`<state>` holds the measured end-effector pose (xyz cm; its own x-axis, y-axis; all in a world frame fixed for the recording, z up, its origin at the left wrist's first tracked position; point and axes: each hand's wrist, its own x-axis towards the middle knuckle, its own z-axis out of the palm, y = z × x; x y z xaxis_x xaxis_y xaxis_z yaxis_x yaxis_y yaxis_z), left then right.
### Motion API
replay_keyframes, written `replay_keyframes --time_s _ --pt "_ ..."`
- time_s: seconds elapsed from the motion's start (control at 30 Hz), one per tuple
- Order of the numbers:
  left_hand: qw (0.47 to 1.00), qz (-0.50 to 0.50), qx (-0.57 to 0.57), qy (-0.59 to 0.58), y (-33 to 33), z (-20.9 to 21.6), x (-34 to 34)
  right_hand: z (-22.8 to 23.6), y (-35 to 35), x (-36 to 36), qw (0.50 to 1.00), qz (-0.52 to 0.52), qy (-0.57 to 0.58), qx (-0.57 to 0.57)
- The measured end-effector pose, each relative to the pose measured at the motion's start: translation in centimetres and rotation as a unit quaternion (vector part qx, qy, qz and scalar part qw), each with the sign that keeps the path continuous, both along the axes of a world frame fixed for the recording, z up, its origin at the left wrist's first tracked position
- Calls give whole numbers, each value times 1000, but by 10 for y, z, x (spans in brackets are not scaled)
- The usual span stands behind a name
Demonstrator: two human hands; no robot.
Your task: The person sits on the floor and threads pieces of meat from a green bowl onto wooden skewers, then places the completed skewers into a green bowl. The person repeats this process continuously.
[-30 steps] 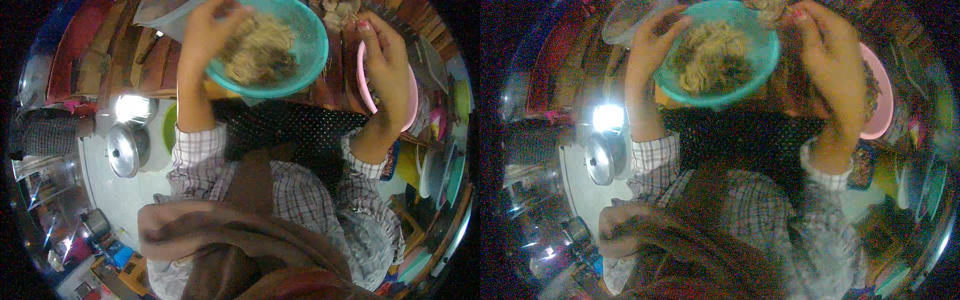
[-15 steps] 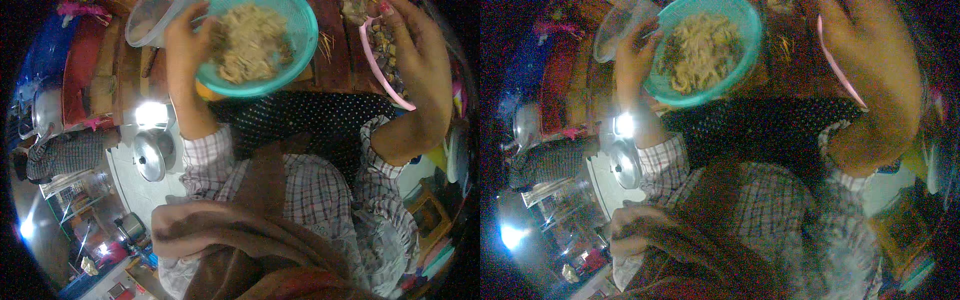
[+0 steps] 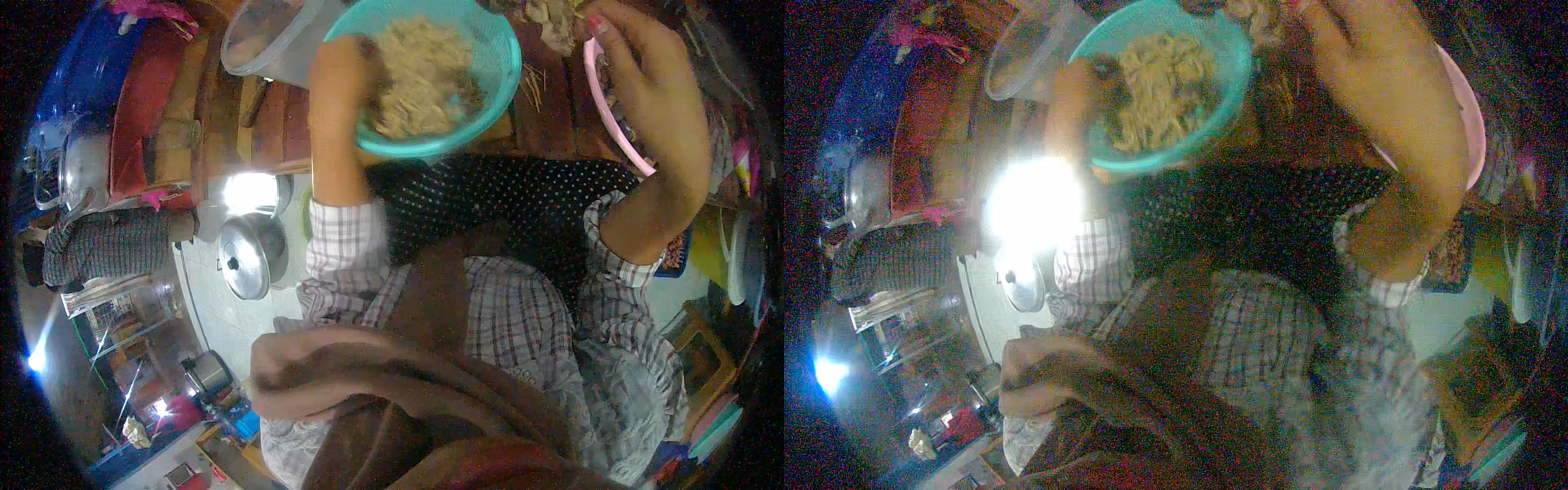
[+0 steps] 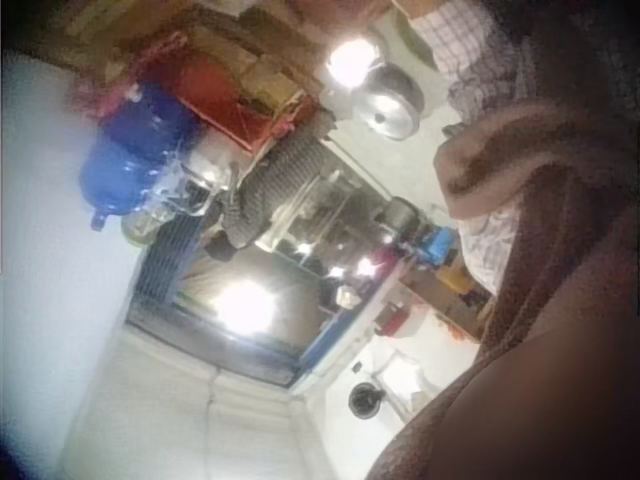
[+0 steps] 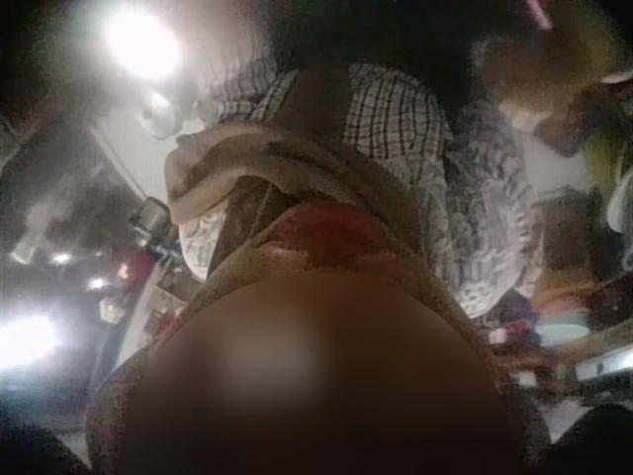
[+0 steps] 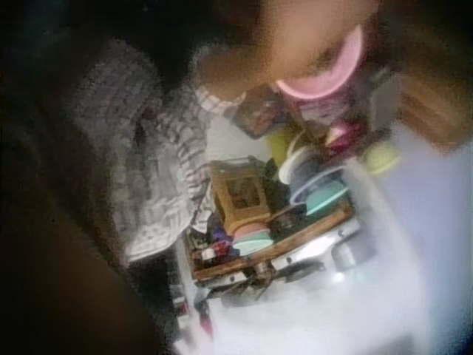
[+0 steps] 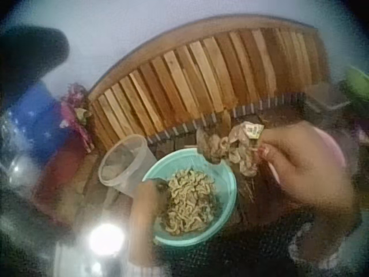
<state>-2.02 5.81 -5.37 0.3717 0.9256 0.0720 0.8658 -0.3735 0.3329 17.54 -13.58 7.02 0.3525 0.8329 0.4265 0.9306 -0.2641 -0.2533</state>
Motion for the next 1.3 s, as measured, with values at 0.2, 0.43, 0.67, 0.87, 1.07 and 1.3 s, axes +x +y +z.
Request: replay_keyframes --time_s 0.2,0.43,0.67,0.87,1.07,1.3 --pt "990 -85 14 110 7 -7 0 -22 16 43 986 140 75 -42" --pt "996 -37 -66 49 1 1 3 -55 33 64 959 242 148 18" --pt "989 3 89 -120 -6 7 3 -55 43 60 934 287 211 -9" --pt "876 -69 22 -477 -14 30 2 -55 39 60 910 298 287 -28" --pt "661 -85 -254 -701 -24 36 5 -56 40 56 900 303 315 2" --pt "615 -105 -291 -726 -19 31 6 -52 40 52 895 300 330 -33"
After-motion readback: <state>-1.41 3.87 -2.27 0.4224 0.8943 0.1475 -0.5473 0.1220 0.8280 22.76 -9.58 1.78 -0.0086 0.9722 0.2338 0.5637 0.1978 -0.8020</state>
